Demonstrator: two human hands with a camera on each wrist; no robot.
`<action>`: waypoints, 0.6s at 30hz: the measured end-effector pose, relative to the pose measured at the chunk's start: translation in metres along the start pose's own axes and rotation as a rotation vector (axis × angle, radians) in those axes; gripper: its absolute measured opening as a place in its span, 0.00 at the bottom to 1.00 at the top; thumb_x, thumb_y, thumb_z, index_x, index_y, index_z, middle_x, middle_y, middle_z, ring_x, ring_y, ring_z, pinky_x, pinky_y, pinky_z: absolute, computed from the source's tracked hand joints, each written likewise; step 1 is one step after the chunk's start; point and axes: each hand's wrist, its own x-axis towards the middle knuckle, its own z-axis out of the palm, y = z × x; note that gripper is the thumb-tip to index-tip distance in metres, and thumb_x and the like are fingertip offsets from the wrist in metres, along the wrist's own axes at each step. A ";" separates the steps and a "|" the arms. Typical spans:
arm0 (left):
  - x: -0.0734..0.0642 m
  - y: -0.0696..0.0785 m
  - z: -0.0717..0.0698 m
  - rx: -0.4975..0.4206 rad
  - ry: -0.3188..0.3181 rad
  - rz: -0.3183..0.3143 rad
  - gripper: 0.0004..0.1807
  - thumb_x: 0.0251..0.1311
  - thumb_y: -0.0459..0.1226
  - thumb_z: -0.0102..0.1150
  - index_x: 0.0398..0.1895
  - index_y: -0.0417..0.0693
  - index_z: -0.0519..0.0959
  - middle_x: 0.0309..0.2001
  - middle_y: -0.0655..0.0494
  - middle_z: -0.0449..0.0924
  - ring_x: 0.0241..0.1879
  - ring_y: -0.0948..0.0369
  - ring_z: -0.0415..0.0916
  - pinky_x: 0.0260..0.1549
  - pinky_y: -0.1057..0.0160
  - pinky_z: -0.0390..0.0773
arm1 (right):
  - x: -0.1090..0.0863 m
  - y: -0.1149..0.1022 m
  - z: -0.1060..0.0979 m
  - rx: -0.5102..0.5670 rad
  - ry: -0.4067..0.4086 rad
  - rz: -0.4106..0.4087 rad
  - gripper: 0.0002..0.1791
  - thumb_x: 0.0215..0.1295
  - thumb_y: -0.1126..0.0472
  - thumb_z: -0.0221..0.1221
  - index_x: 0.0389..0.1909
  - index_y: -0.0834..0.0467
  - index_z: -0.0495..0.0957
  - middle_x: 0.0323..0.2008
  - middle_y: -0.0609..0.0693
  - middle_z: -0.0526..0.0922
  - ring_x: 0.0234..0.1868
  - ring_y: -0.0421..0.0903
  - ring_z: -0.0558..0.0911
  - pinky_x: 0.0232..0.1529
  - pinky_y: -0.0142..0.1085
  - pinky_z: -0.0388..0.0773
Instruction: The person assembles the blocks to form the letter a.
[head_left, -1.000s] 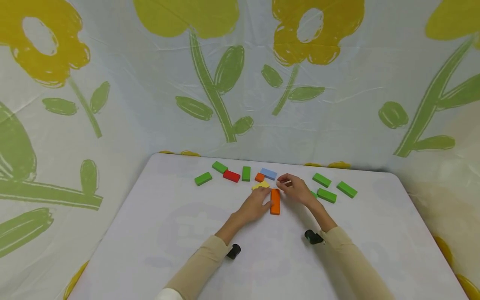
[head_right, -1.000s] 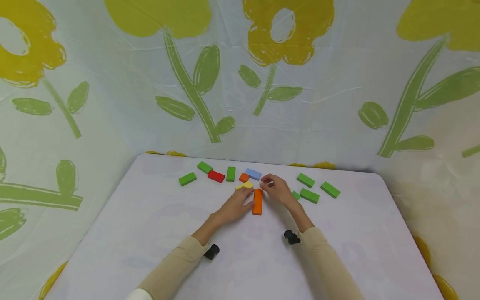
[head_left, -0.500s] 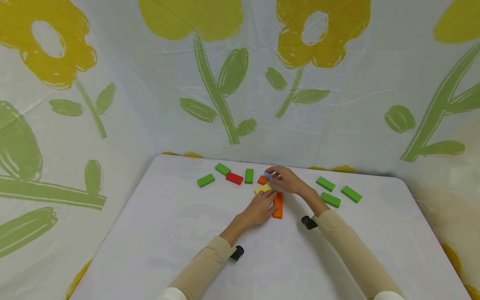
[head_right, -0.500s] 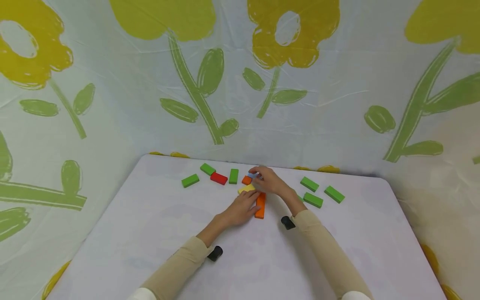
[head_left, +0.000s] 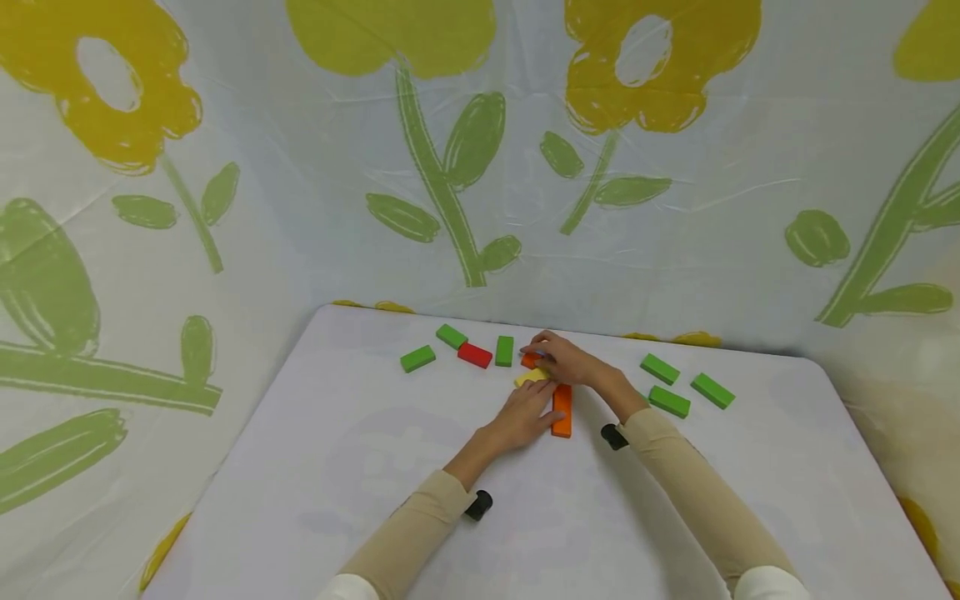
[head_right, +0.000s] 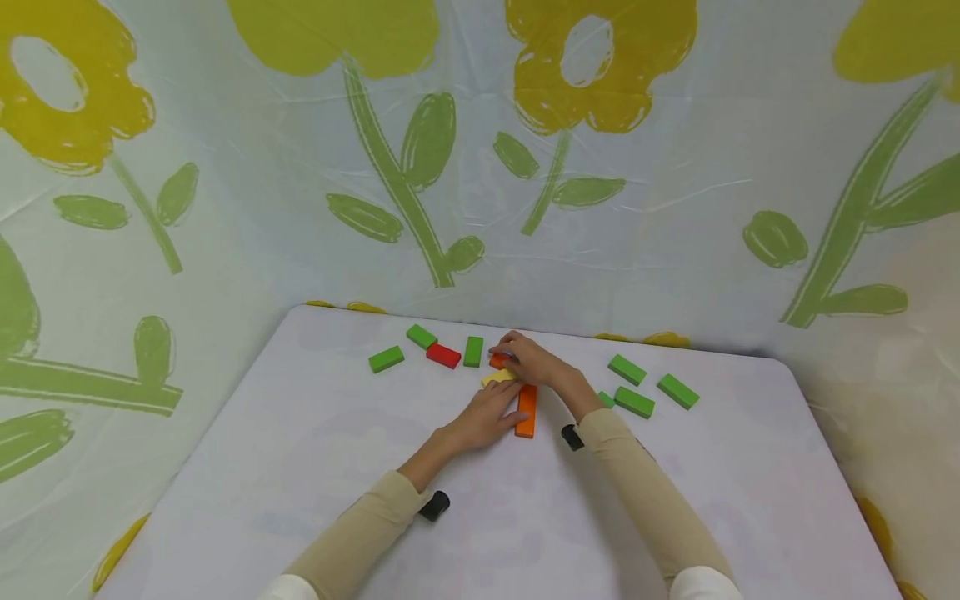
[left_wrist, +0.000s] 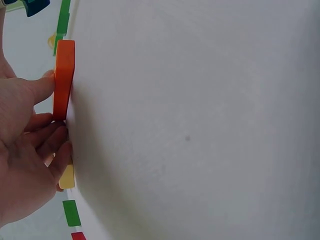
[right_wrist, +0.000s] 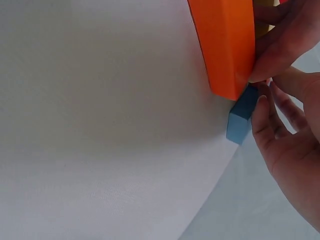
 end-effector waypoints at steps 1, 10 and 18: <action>0.000 0.000 0.000 -0.003 0.001 -0.001 0.34 0.77 0.49 0.53 0.78 0.41 0.62 0.76 0.49 0.64 0.74 0.53 0.61 0.72 0.50 0.62 | 0.000 0.000 0.000 -0.005 0.000 -0.007 0.19 0.75 0.72 0.54 0.63 0.67 0.78 0.61 0.67 0.72 0.59 0.63 0.74 0.67 0.57 0.70; 0.001 -0.001 0.002 -0.002 0.006 -0.013 0.34 0.77 0.49 0.53 0.78 0.42 0.61 0.76 0.49 0.64 0.74 0.53 0.60 0.72 0.48 0.63 | 0.003 0.002 0.001 -0.032 -0.017 -0.001 0.19 0.76 0.69 0.56 0.63 0.69 0.77 0.61 0.67 0.75 0.61 0.62 0.74 0.68 0.57 0.69; 0.001 0.000 0.001 0.000 0.012 -0.008 0.34 0.76 0.49 0.54 0.77 0.42 0.62 0.75 0.50 0.65 0.73 0.54 0.62 0.71 0.50 0.64 | 0.007 0.001 0.001 -0.052 0.086 -0.014 0.14 0.69 0.67 0.65 0.53 0.66 0.82 0.52 0.58 0.83 0.54 0.57 0.77 0.63 0.54 0.72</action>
